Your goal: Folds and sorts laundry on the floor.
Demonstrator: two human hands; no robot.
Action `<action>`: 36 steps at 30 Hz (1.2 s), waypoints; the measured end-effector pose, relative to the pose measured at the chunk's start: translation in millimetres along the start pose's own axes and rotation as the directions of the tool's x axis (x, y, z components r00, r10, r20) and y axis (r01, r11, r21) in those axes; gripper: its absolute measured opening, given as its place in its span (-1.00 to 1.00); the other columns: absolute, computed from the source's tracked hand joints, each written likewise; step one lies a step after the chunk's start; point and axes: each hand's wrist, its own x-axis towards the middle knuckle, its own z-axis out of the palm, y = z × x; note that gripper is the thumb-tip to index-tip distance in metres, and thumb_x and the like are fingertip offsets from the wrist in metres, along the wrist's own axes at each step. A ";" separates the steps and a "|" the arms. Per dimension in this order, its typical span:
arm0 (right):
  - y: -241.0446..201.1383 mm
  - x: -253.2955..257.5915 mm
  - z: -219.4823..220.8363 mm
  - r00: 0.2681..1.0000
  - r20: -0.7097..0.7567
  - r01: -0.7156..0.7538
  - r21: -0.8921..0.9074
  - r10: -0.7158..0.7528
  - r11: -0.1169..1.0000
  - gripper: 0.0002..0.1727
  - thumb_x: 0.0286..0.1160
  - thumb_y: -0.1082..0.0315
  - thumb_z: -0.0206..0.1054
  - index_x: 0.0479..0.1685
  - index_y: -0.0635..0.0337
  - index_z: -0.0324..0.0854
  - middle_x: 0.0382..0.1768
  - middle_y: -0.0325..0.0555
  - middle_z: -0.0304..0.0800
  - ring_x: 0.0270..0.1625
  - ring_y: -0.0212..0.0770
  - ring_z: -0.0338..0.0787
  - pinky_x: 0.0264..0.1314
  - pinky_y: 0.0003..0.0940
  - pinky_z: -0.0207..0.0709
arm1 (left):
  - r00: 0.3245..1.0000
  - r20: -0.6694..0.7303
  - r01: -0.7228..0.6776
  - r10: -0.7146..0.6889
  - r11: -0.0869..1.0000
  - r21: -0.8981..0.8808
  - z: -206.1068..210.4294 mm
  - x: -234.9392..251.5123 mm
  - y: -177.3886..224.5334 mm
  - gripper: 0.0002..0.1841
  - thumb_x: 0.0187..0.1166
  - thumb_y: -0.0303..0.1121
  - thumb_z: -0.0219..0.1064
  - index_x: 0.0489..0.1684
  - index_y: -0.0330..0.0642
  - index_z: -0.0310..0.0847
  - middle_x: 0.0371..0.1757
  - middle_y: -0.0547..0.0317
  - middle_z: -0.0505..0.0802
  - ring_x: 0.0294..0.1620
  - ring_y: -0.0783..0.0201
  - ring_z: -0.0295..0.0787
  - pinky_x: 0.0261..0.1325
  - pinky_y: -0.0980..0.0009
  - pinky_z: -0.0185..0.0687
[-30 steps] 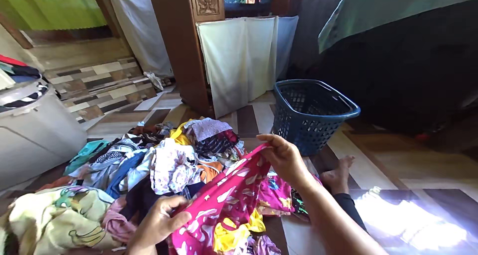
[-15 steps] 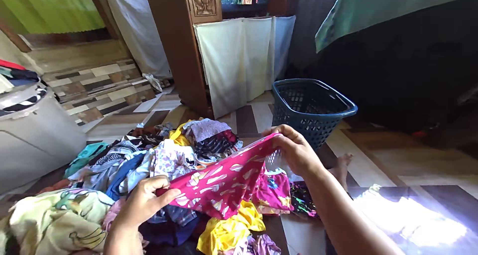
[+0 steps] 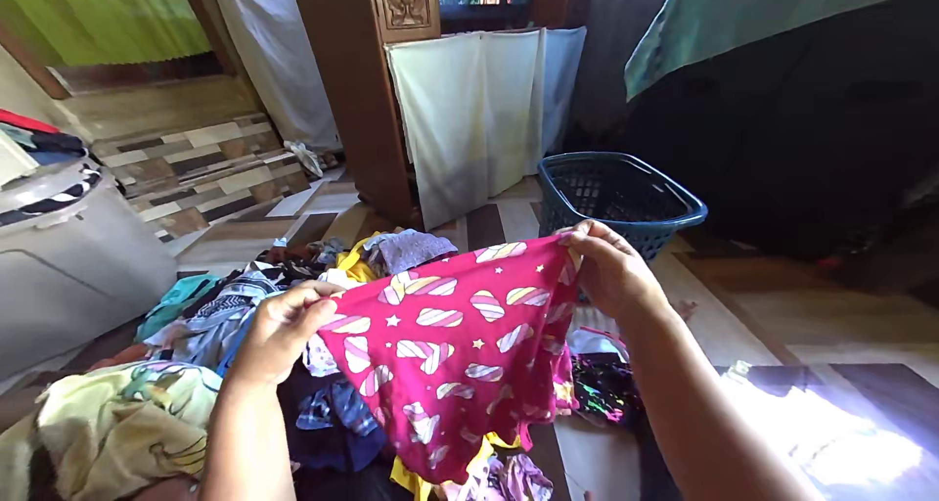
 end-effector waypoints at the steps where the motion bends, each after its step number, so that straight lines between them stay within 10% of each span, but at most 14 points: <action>1: 1.2 1.6 -0.2 0.999 -0.034 -0.017 -0.063 0.015 0.998 -0.74 0.72 0.43 0.03 -0.31 -0.04 0.57 -0.34 -0.38 0.79 -0.35 -0.54 0.72 -0.27 -0.60 0.62 | 1.000 -0.025 0.016 -0.013 0.994 0.112 0.1 3.6 -1.4 -0.88 0.52 -0.29 0.36 -0.34 -0.03 0.81 -0.22 0.51 0.88 -0.21 0.68 0.76 -0.11 0.67 0.68; 7: 3.0 2.2 3.5 0.995 -0.089 -0.067 -0.260 0.045 0.963 -0.93 0.73 0.45 0.15 -0.15 0.11 0.49 -0.39 -0.33 0.69 -0.34 -0.48 0.72 -0.15 -0.49 0.68 | 0.999 -0.052 0.036 -0.005 0.795 0.606 3.3 21.2 1.5 -0.70 0.58 -0.31 0.42 -0.44 -0.42 0.65 -0.54 0.04 0.69 -0.49 0.29 0.59 -0.31 0.21 0.55; 16: 1.3 4.0 -3.0 0.998 0.024 0.058 -0.679 -0.056 0.731 -0.89 0.48 0.40 0.49 -0.22 0.24 0.69 -0.42 -0.24 0.76 -0.40 -0.48 0.70 -0.26 -0.46 0.63 | 0.982 -0.185 0.135 -0.030 0.796 0.590 -3.7 23.9 2.3 -0.68 0.57 -0.28 0.47 -0.39 -0.44 0.64 -0.50 0.00 0.68 -0.47 0.27 0.56 -0.28 0.20 0.53; 26: 12.8 6.4 -6.3 0.919 0.239 0.338 -0.885 -0.312 0.319 -0.83 0.41 0.45 0.51 -0.25 0.46 0.73 -0.26 0.26 0.82 -0.20 0.22 0.84 -0.05 0.21 0.68 | 0.964 -0.219 0.196 -0.153 0.962 0.192 5.1 25.8 11.4 -0.91 0.63 -0.41 0.36 -0.26 -0.22 0.64 -0.47 0.41 0.71 -0.57 0.64 0.63 -0.46 0.66 0.63; 31: 15.9 -1.9 -1.9 0.927 0.146 0.351 -0.658 -0.344 0.666 -0.86 0.48 0.41 0.38 -0.11 0.29 0.70 -0.15 -0.18 0.82 -0.19 -0.48 0.78 -0.09 -0.50 0.72 | 0.993 -0.119 -0.005 -0.002 0.998 -0.056 1.5 26.9 -5.4 -0.86 0.55 -0.38 0.40 -0.33 0.20 0.75 -0.38 0.68 0.83 -0.36 0.72 0.72 -0.22 0.71 0.69; 36: 20.4 5.0 -17.1 0.804 0.415 0.553 -0.784 -0.425 0.282 -0.76 0.51 0.33 0.37 -0.19 0.38 0.81 0.02 0.22 0.87 0.10 0.22 0.85 0.16 0.32 0.57 | 0.858 -0.148 -0.337 0.491 0.758 0.559 -2.1 26.4 -6.4 -0.70 0.59 -0.32 0.42 -0.29 -0.50 0.66 -0.24 -0.04 0.82 -0.18 0.49 0.74 0.03 0.57 0.65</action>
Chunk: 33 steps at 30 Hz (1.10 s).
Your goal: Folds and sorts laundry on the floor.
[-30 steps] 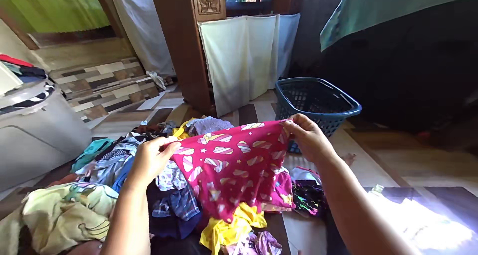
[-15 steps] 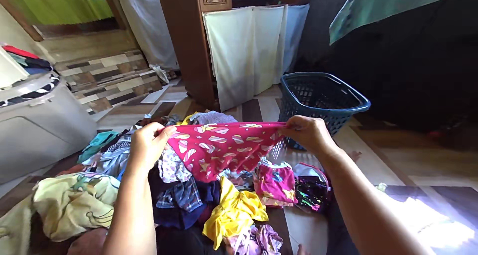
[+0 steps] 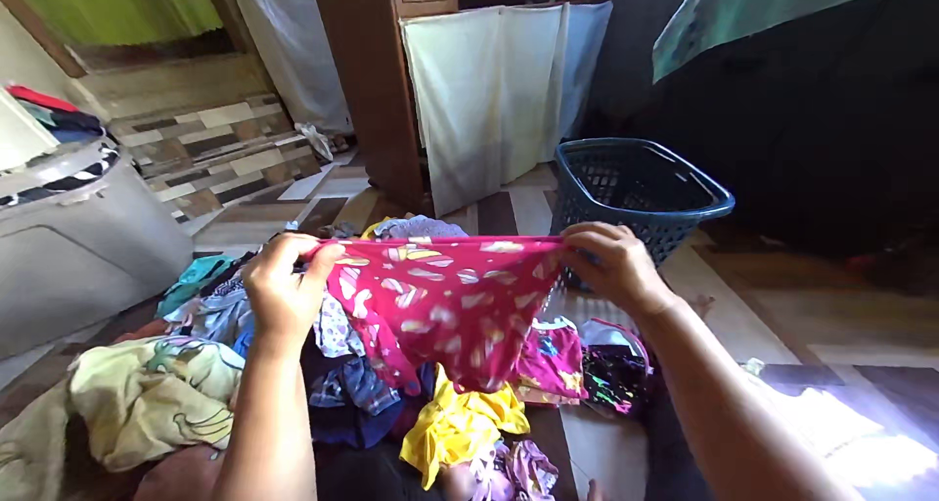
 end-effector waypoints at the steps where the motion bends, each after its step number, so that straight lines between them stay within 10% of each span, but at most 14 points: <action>1: 1.0 2.0 -4.9 0.999 -0.051 -0.010 -0.020 0.009 1.000 -0.77 0.52 0.37 0.36 -0.16 0.41 0.80 0.02 0.26 0.85 0.10 0.24 0.84 0.18 0.31 0.58 | 1.000 -0.001 -0.026 0.026 0.999 -0.033 0.4 -2.1 3.0 -0.73 0.60 -0.31 0.42 -0.29 -0.43 0.65 -0.19 0.10 0.81 -0.11 0.60 0.74 0.09 0.64 0.66; 7: -1.1 12.1 -2.0 0.962 -0.069 -0.272 -0.125 0.265 0.954 -0.78 0.61 0.43 0.29 -0.02 0.40 0.77 0.03 0.31 0.82 0.03 0.34 0.82 0.07 0.43 0.54 | 0.989 0.113 0.071 -0.096 0.976 0.205 14.2 -4.6 0.2 -0.69 0.53 -0.33 0.46 -0.35 -0.54 0.69 -0.36 -0.27 0.81 -0.34 0.04 0.78 -0.14 0.19 0.70; 18: -12.6 27.9 -3.1 0.828 -0.133 -0.558 -0.096 0.545 0.824 -0.71 0.66 0.33 0.28 0.08 0.44 0.68 -0.05 0.40 0.80 0.02 0.40 0.81 0.10 0.44 0.55 | 0.985 0.047 0.161 -0.164 0.985 0.061 43.1 21.6 31.0 -0.84 0.50 -0.53 0.40 -0.11 -0.48 0.68 -0.17 -0.18 0.83 -0.24 0.25 0.77 -0.06 0.40 0.70; 24: -77.8 18.8 44.9 0.924 0.312 -0.311 0.270 0.223 0.911 -0.23 0.29 0.11 0.61 0.52 0.31 0.51 0.32 0.21 0.73 0.42 0.23 0.65 0.42 0.54 0.32 | 0.968 0.244 -0.026 0.058 0.991 -0.130 83.8 8.3 88.3 -0.81 0.46 -0.47 0.44 -0.05 -0.36 0.79 -0.12 -0.05 0.88 -0.06 0.13 0.85 0.13 0.15 0.74; 29: -105.0 26.7 54.7 0.854 0.448 -0.451 0.381 0.265 0.807 -0.71 0.65 0.26 0.26 -0.13 0.35 0.75 -0.36 -0.07 0.78 -0.26 -0.36 0.73 -0.06 -0.32 0.61 | 0.984 0.129 0.158 -0.120 0.926 -0.342 109.0 -36.3 99.5 -0.73 0.56 -0.40 0.35 0.05 -0.46 0.65 -0.04 -0.07 0.80 -0.03 0.34 0.76 0.12 0.48 0.69; 33: -106.3 24.8 50.6 0.873 0.359 -0.463 0.399 0.329 0.791 -0.71 0.62 0.24 0.30 -0.18 0.34 0.76 -0.36 -0.09 0.81 -0.26 -0.40 0.75 -0.07 -0.36 0.62 | 0.787 0.424 0.610 -0.448 0.667 -0.427 99.8 -87.7 103.4 -0.72 0.57 -0.43 0.30 0.09 -0.48 0.63 -0.09 0.11 0.85 -0.08 0.51 0.80 0.09 0.50 0.73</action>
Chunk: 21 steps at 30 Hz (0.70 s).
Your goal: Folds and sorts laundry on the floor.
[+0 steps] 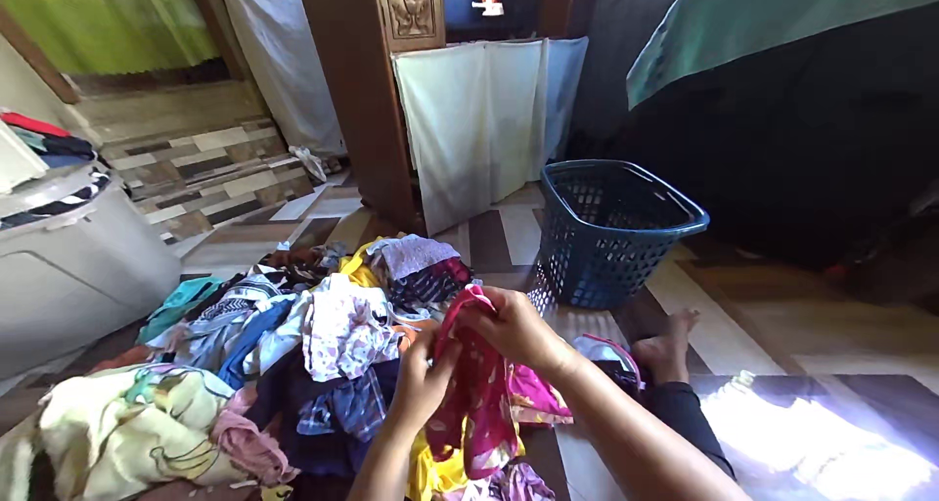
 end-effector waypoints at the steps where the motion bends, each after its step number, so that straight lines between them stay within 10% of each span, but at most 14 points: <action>1: -1.0 -1.7 -0.3 0.999 -0.037 0.020 -0.002 -0.020 1.000 -0.71 0.61 0.25 0.31 -0.22 0.34 0.76 -0.40 -0.10 0.79 -0.30 -0.42 0.73 -0.12 -0.38 0.61 | 0.993 0.049 0.110 -0.108 0.993 -0.031 -1.3 -11.6 -7.6 -0.76 0.60 -0.44 0.28 0.05 -0.44 0.66 -0.14 0.16 0.87 -0.12 0.53 0.81 0.05 0.49 0.75; 9: -10.3 -12.6 -5.4 0.977 -0.167 0.131 -0.029 -0.134 0.991 -0.77 0.59 0.29 0.30 -0.35 0.25 0.72 -0.55 -0.33 0.68 -0.46 -0.67 0.58 -0.33 -0.68 0.47 | 0.859 0.057 0.503 -0.509 0.859 0.101 -19.4 -58.1 -57.4 -0.75 0.65 -0.37 0.30 0.08 -0.41 0.64 -0.16 0.06 0.81 -0.18 0.35 0.73 0.00 0.35 0.66; 12: -18.8 -18.3 4.1 0.985 -0.096 0.140 -0.062 -0.145 0.988 -0.76 0.59 0.28 0.28 -0.26 0.28 0.73 -0.54 -0.22 0.70 -0.47 -0.52 0.63 -0.35 -0.53 0.53 | 0.709 0.155 0.651 -0.687 0.724 0.228 -12.2 -59.9 -57.4 -0.57 0.80 -0.23 0.14 0.34 -0.48 0.51 0.04 -0.24 0.79 -0.01 0.04 0.77 0.16 0.07 0.67; 14: -21.7 -22.1 12.4 0.979 -0.055 0.189 -0.092 -0.194 0.978 -0.76 0.57 0.27 0.29 -0.31 0.27 0.69 -0.60 -0.19 0.63 -0.53 -0.42 0.60 -0.44 -0.44 0.47 | 0.626 0.218 0.735 -0.748 0.660 0.154 0.4 -58.6 -50.6 -0.55 0.90 -0.18 -0.05 0.23 -0.43 0.59 -0.11 -0.05 0.76 -0.18 0.22 0.69 -0.01 0.25 0.63; 17: -26.1 -27.8 17.5 0.967 0.001 0.253 -0.081 -0.254 0.964 -0.76 0.56 0.26 0.30 -0.32 0.27 0.69 -0.60 -0.15 0.65 -0.54 -0.36 0.63 -0.46 -0.41 0.49 | 0.651 0.224 0.757 -0.725 0.643 -0.115 16.1 -55.8 -31.1 -0.56 0.91 -0.22 -0.18 0.02 -0.34 0.60 -0.29 0.22 0.75 -0.28 0.41 0.68 -0.10 0.40 0.62; 21: -30.6 -32.1 11.0 0.963 0.030 0.265 0.068 -0.268 0.962 -0.74 0.61 0.28 0.28 -0.33 0.31 0.67 -0.60 -0.25 0.59 -0.53 -0.58 0.52 -0.44 -0.65 0.39 | 0.741 0.219 0.672 -0.635 0.689 -0.273 25.7 -59.9 -29.6 -0.56 0.91 -0.27 -0.24 0.28 -0.39 0.50 -0.08 0.19 0.72 -0.10 0.48 0.64 0.04 0.46 0.59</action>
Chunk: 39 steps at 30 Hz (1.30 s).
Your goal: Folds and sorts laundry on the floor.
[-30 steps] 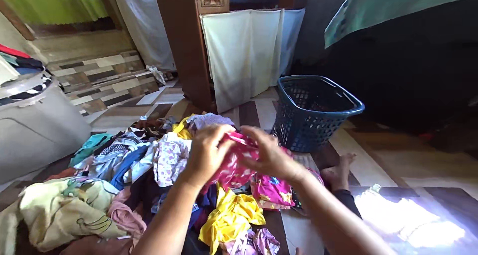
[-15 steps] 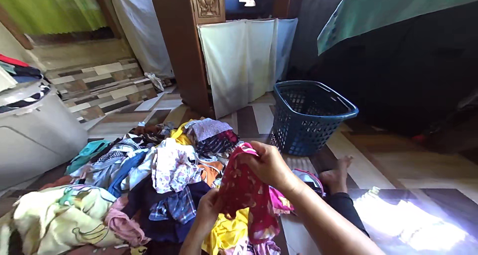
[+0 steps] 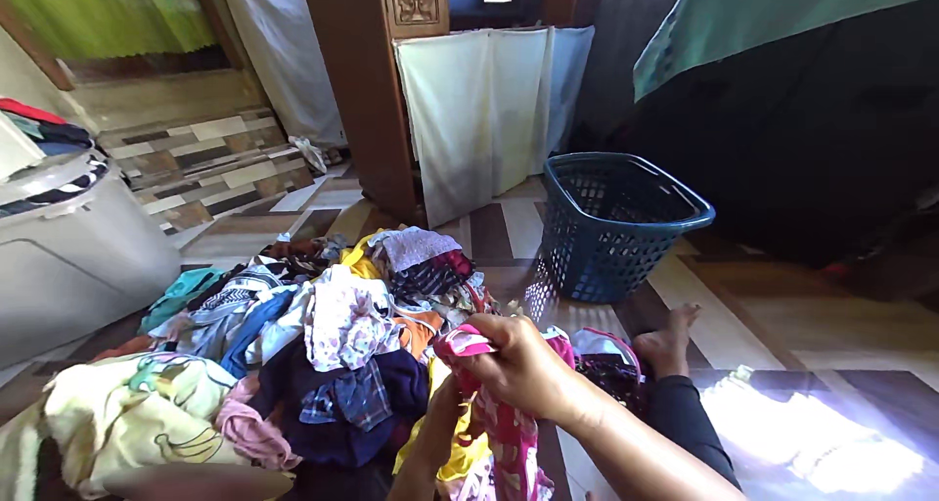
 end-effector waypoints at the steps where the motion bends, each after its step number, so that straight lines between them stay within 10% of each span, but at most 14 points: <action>1: -0.2 -0.6 -1.7 1.000 0.002 -0.002 0.056 0.002 0.998 -0.73 0.63 0.28 0.27 -0.34 0.32 0.66 -0.59 -0.30 0.58 -0.52 -0.66 0.50 -0.42 -0.72 0.37 | 0.999 0.036 -0.008 0.009 1.000 -0.027 -0.2 -0.4 -4.7 -0.58 0.90 -0.27 -0.24 0.22 -0.32 0.53 -0.14 0.27 0.73 -0.16 0.54 0.65 -0.02 0.52 0.62; 3: 1.1 -1.6 -4.0 1.000 0.006 -0.006 0.142 0.005 0.990 -0.71 0.66 0.27 0.26 -0.35 0.31 0.65 -0.56 -0.35 0.59 -0.47 -0.73 0.51 -0.38 -0.77 0.38 | 0.993 0.116 0.026 -0.011 0.992 -0.124 5.7 -4.0 -8.7 -0.62 0.86 -0.25 -0.25 -0.15 -0.03 0.56 -0.47 0.50 0.77 -0.50 0.66 0.65 -0.40 0.63 0.60; 6: 2.9 -3.1 -4.0 0.997 0.026 -0.071 0.183 0.067 0.981 -0.71 0.67 0.25 0.25 -0.34 0.29 0.65 -0.55 -0.39 0.60 -0.46 -0.74 0.53 -0.36 -0.75 0.41 | 0.983 0.165 0.117 -0.082 0.970 -0.213 20.7 -26.6 22.6 -0.56 0.84 -0.44 -0.35 -0.33 0.04 0.48 -0.57 0.55 0.73 -0.54 0.67 0.67 -0.37 0.66 0.64; 11: 7.2 -5.8 -9.2 0.993 -0.013 -0.109 0.204 0.114 0.973 -0.75 0.66 0.28 0.25 -0.23 0.29 0.70 -0.49 -0.42 0.70 -0.41 -0.74 0.62 -0.28 -0.75 0.52 | 0.996 0.089 -0.006 0.022 0.984 -0.175 17.7 -21.9 20.3 -0.75 0.73 -0.55 -0.06 -0.02 -0.12 0.56 -0.29 0.48 0.83 -0.20 0.62 0.77 0.01 0.55 0.73; 17: 12.1 -20.0 -40.6 0.954 -0.248 -0.116 0.211 0.168 0.971 -0.83 0.64 0.38 0.21 -0.20 0.10 0.73 -0.40 -0.57 0.77 -0.34 -0.73 0.71 -0.20 -0.70 0.65 | 0.962 -0.208 -0.196 0.176 0.978 -0.076 -30.4 -4.3 33.4 -0.76 0.78 -0.39 0.05 -0.11 -0.27 0.65 -0.33 0.31 0.83 -0.27 0.46 0.80 -0.10 0.39 0.78; 21: 16.1 -33.2 -54.6 0.883 -0.261 -0.244 0.456 0.391 0.856 -0.73 0.64 0.41 0.14 -0.30 -0.09 0.74 -0.48 -0.54 0.80 -0.45 -0.65 0.72 -0.37 -0.68 0.64 | 0.871 -0.341 -0.383 0.353 0.923 -0.024 -67.9 -20.1 72.4 -0.73 0.71 -0.49 0.06 0.29 -0.35 0.43 -0.08 0.26 0.83 -0.07 0.43 0.83 0.10 0.38 0.80; 26: 34.7 -29.1 -49.8 0.809 -0.276 -0.332 0.514 0.519 0.791 -0.76 0.70 0.42 0.12 -0.26 0.03 0.70 -0.53 -0.42 0.80 -0.55 -0.58 0.71 -0.51 -0.67 0.60 | 0.785 -0.374 -0.474 0.494 0.868 0.151 -89.1 -20.2 102.2 -0.52 0.55 -0.42 0.22 0.46 -0.31 0.32 -0.03 0.24 0.80 -0.10 0.45 0.82 0.05 0.41 0.79; 30: 74.2 -9.8 -47.4 0.711 -0.270 -0.544 0.373 0.649 0.751 -0.84 0.73 0.38 0.23 -0.09 0.27 0.67 -0.48 -0.20 0.74 -0.55 -0.43 0.68 -0.51 -0.51 0.60 | 0.853 -0.301 -0.349 0.427 0.895 0.279 -106.3 22.6 113.3 -0.71 0.67 -0.51 0.23 0.30 -0.40 0.55 0.02 0.02 0.79 -0.04 0.31 0.74 0.12 0.28 0.68; 39: 78.8 -46.7 -44.5 0.938 -0.322 -0.106 0.072 0.124 0.992 -0.86 0.55 0.41 0.26 -0.07 0.20 0.70 -0.24 -0.46 0.83 -0.18 -0.66 0.77 -0.04 -0.58 0.72 | 0.702 -0.075 -0.584 0.708 0.634 0.507 -135.1 -4.3 129.0 -0.65 0.46 -0.62 0.34 0.22 -0.31 0.68 0.02 0.29 0.87 -0.01 0.55 0.79 0.12 0.52 0.73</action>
